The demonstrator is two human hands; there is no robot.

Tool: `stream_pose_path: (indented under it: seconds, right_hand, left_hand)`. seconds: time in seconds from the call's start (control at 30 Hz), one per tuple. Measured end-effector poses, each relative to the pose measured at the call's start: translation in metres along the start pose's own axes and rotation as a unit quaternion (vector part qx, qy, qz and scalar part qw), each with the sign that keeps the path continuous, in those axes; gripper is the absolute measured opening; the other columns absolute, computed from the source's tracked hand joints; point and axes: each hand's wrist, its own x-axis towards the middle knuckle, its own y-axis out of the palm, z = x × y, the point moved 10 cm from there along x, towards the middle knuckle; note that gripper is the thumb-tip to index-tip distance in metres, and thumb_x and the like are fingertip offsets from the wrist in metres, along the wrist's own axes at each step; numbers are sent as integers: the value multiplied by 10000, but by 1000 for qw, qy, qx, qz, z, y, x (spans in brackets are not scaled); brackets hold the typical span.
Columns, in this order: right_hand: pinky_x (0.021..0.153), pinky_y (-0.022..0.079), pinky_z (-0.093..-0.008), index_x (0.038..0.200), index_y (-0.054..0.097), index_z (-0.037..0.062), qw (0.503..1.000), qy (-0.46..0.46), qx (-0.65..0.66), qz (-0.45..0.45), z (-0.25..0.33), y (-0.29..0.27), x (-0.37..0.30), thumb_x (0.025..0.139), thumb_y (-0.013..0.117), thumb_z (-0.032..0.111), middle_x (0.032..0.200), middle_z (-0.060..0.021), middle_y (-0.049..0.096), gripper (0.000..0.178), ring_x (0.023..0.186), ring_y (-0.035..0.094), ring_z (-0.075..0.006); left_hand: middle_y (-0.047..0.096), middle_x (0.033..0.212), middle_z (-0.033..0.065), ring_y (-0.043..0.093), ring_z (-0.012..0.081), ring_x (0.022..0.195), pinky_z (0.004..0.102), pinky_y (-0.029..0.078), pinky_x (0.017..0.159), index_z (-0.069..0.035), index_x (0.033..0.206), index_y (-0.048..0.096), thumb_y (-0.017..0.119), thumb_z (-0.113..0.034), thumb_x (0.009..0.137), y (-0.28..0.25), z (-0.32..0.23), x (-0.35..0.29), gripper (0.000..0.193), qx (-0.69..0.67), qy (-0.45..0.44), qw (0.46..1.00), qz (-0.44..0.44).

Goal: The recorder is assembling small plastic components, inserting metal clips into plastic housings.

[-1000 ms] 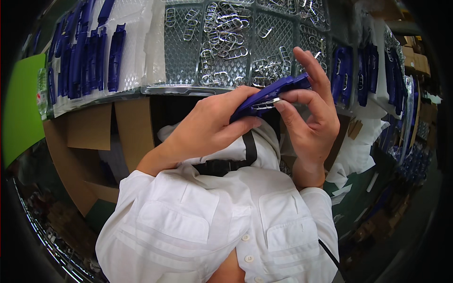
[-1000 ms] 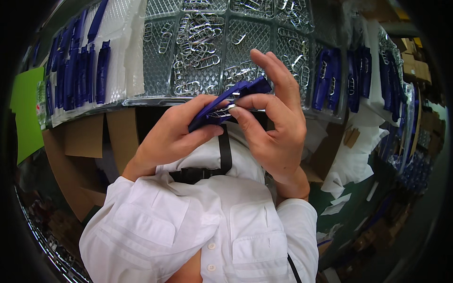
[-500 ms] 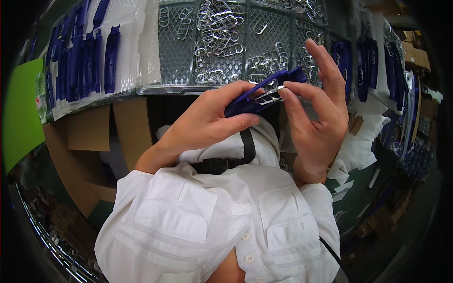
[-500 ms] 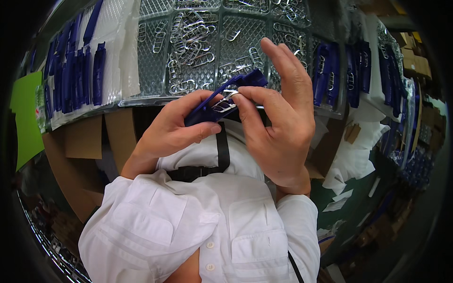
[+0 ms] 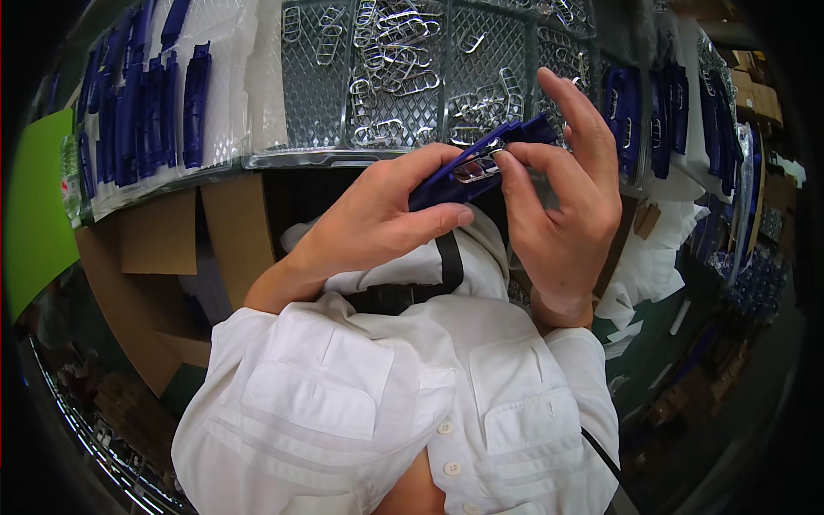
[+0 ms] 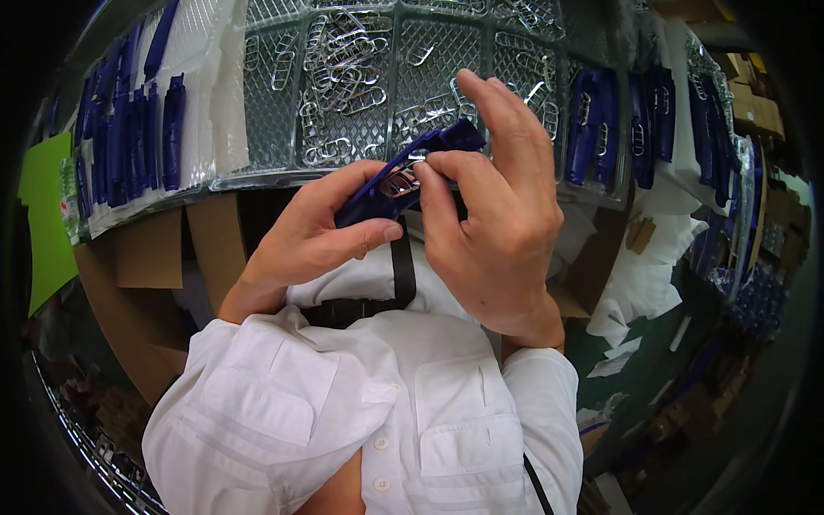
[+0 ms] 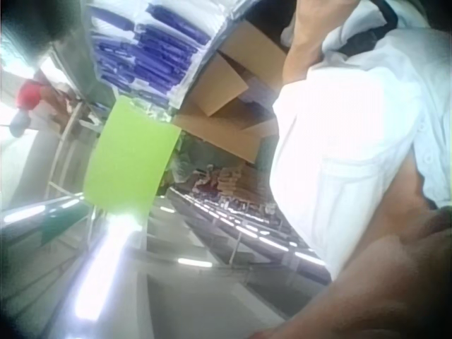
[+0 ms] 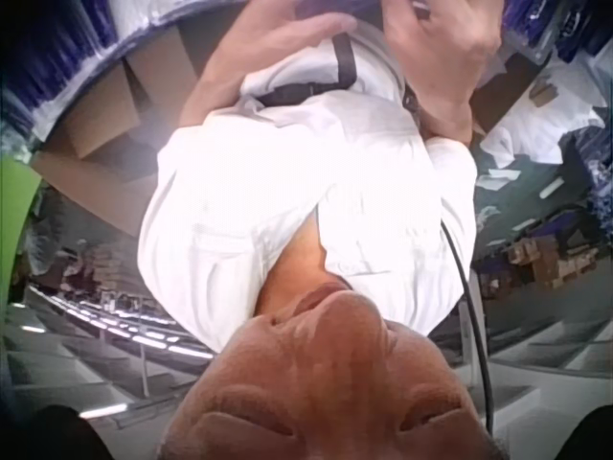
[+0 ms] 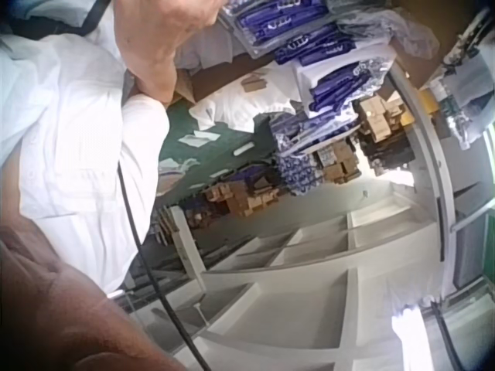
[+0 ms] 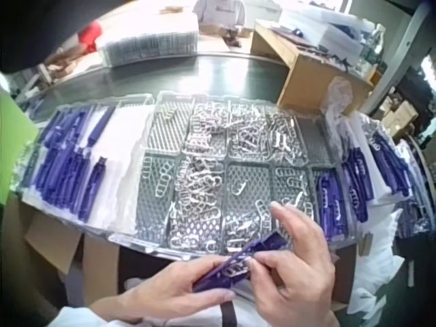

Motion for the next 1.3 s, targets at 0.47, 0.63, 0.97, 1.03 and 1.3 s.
stream_pose_path:
  seconds: [0.47,0.63,0.97,1.03,1.3]
  right_hand:
    - [966,547,-411,967,648,17,998,24,11,-64,-1,6,0,784,798,-29,1361,-205,623,241,1302,592,-362]
    - [943,564,-324,1145,643,-51,921,227,317,-8,-34,30,-22,876,708,-108,1268,-171,694,282,1177,678,-244]
    - [755,593,-263,1093,631,-21,943,143,301,-14,-31,37,-26,882,718,-68,1010,-93,749,233,852,724,-117]
    - [741,588,-258,1081,630,-18,947,143,287,-11,-33,38,-25,874,721,-67,996,-93,749,231,835,721,-113]
    - [877,553,-271,1058,619,-34,940,203,271,35,-45,49,-24,900,639,-153,1065,-117,726,199,972,678,-131]
  left_hand:
    - [673,838,35,596,73,726,262,485,647,8,1249,613,781,-96,897,-9,2,-3,403,80,112,988,-68]
    - [643,749,35,583,89,632,272,460,584,22,1208,627,712,-131,957,-1,-14,-8,306,19,169,985,-32]
    - [636,628,61,584,107,539,283,456,514,15,1016,698,621,-52,967,-7,-3,1,112,30,145,980,-137]
    - [643,630,60,584,89,543,270,447,501,13,966,710,638,-56,957,-8,-1,2,99,28,121,982,-143]
    - [628,586,39,581,78,520,264,439,467,18,874,693,621,-89,986,-9,7,15,171,3,93,986,-140]
